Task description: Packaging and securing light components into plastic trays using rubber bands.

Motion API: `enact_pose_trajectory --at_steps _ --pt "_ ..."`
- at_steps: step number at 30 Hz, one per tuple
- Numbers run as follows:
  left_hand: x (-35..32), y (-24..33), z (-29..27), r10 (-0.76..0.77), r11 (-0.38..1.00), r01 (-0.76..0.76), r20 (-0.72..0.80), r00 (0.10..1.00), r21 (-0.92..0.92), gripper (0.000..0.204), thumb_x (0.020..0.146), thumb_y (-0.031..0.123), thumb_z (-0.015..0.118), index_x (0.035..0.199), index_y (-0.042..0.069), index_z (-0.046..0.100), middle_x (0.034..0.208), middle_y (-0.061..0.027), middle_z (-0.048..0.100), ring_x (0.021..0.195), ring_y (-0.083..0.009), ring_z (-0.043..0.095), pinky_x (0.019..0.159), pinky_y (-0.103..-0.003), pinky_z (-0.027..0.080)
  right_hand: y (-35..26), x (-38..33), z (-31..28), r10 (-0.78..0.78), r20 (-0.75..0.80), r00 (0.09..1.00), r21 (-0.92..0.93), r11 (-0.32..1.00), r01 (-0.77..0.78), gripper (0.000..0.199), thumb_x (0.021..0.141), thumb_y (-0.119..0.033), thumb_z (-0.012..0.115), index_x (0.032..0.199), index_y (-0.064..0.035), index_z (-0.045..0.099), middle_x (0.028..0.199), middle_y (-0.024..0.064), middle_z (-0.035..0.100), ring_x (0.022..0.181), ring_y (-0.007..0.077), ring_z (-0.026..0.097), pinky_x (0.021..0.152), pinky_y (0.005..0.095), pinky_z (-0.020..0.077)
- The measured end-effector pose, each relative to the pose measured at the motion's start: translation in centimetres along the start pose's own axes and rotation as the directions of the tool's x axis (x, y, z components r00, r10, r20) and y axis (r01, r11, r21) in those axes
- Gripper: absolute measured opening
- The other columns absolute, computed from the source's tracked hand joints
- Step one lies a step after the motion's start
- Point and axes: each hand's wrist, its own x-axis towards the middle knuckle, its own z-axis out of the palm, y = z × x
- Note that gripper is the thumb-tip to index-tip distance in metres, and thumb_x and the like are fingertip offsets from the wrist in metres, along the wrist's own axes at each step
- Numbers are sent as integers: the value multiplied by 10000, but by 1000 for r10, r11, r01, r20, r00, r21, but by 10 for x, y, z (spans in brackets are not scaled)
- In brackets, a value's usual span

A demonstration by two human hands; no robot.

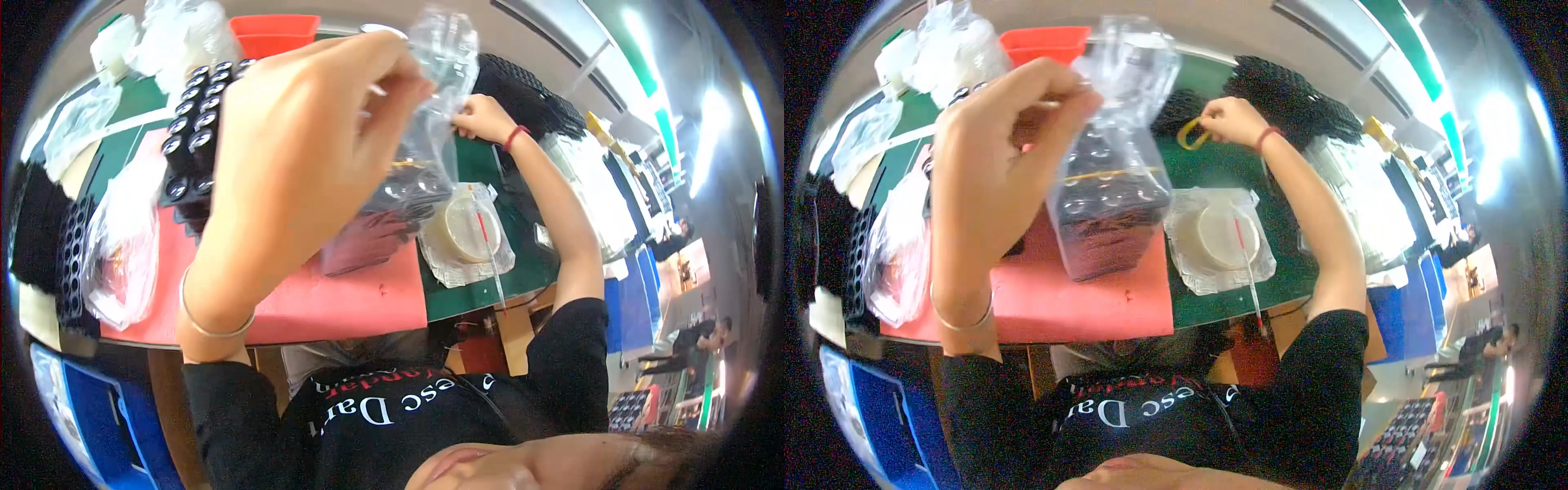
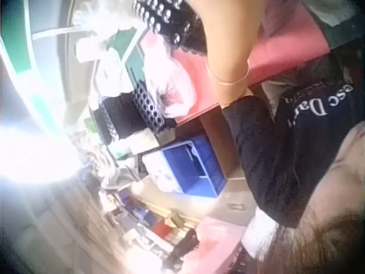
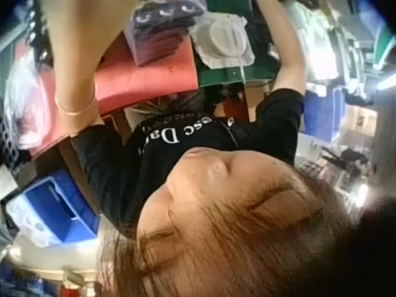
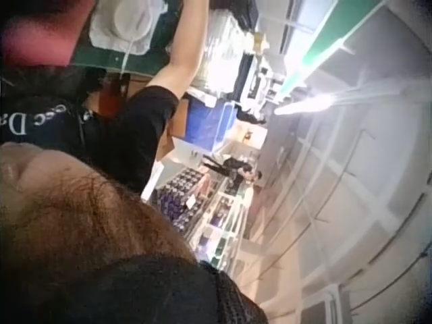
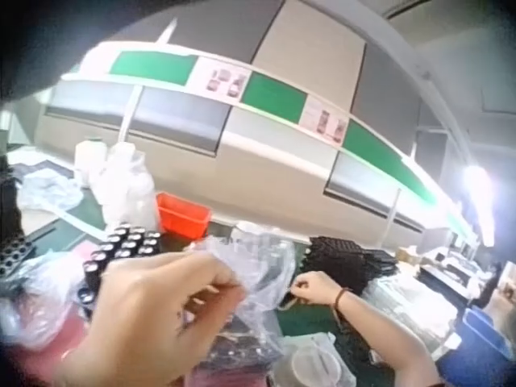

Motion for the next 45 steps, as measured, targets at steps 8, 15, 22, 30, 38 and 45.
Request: enact_pose_trajectory --at_steps 8,15,22,30,38,45 --pt "-10 4 25 250 953 -226 -100 963 201 163 784 128 645 811 79 492 610 -76 573 555 -257 619 475 -359 468 -57 -38 -47 -261 -558 788 345 791 506 181 919 -180 596 997 -25 648 742 19 631 619 63 559 553 197 439" --pt "-44 15 54 221 931 -243 107 969 273 161 721 184 626 797 77 534 675 -53 601 655 -212 643 483 -313 502 -187 -86 -95 -530 -480 698 429 552 715 213 946 -123 523 1084 22 597 902 71 648 756 104 599 671 230 467" --pt "-53 18 73 168 879 -307 365 916 366 349 743 378 680 879 62 621 835 -71 628 807 -232 601 629 -343 480 -316 -109 -44 -805 32 592 302 573 762 169 862 0 550 1017 34 609 970 100 643 916 188 645 867 308 490" --pt "-46 18 54 195 855 -419 560 805 305 258 826 188 590 1036 113 721 1083 -48 688 1014 -259 637 833 -486 488 -370 -95 15 -912 183 366 90 386 918 99 789 -70 661 887 -61 657 782 61 689 738 162 686 603 280 520" --pt "-25 23 -55 279 947 -305 721 634 -98 265 767 285 664 923 81 731 985 -112 699 965 -270 656 732 -389 523 -376 -96 -17 -974 -37 225 85 221 972 199 872 61 520 1060 56 584 983 155 653 981 211 644 904 327 498" --pt "-54 -20 -169 261 963 -267 140 955 25 189 726 2 680 909 -33 643 927 -161 671 822 -320 662 722 -341 525 -357 -117 -59 -887 -397 236 -309 371 876 300 960 -144 438 1211 -7 531 1178 199 613 1140 279 580 1046 409 376"
